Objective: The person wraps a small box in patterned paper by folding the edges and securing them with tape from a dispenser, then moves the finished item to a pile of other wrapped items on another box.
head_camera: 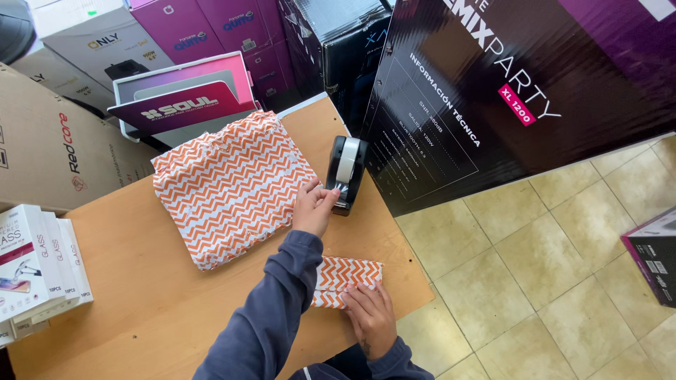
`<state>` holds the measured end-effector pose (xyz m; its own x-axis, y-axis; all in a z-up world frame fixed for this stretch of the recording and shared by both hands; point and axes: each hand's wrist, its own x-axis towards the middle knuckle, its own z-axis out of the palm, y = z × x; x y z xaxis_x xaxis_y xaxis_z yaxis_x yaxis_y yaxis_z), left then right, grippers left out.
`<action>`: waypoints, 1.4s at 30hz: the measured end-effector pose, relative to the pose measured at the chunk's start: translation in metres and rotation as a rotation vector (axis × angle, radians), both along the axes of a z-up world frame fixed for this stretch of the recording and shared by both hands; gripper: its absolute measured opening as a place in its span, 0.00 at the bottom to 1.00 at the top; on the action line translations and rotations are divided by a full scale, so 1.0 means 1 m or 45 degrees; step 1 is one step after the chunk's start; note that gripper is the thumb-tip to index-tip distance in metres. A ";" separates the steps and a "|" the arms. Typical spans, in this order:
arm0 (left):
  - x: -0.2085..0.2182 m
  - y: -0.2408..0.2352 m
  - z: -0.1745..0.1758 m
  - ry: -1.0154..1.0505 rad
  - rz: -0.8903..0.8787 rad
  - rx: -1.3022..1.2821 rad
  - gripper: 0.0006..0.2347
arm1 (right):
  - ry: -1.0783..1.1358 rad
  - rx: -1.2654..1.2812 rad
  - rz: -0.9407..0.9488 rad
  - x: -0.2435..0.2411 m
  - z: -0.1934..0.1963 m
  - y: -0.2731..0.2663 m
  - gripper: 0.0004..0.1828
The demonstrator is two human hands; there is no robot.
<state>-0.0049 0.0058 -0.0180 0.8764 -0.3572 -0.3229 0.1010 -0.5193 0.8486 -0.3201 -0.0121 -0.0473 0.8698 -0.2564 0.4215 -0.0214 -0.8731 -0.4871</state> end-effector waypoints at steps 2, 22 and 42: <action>-0.005 0.006 -0.004 0.035 0.009 -0.083 0.14 | 0.008 0.017 -0.002 0.000 0.001 0.001 0.15; -0.039 0.041 0.015 0.256 0.244 -0.309 0.24 | 0.053 0.019 0.006 -0.003 -0.006 0.000 0.18; -0.031 0.068 -0.012 -0.562 -0.222 0.134 0.10 | 0.051 -0.017 -0.041 0.002 0.002 0.002 0.16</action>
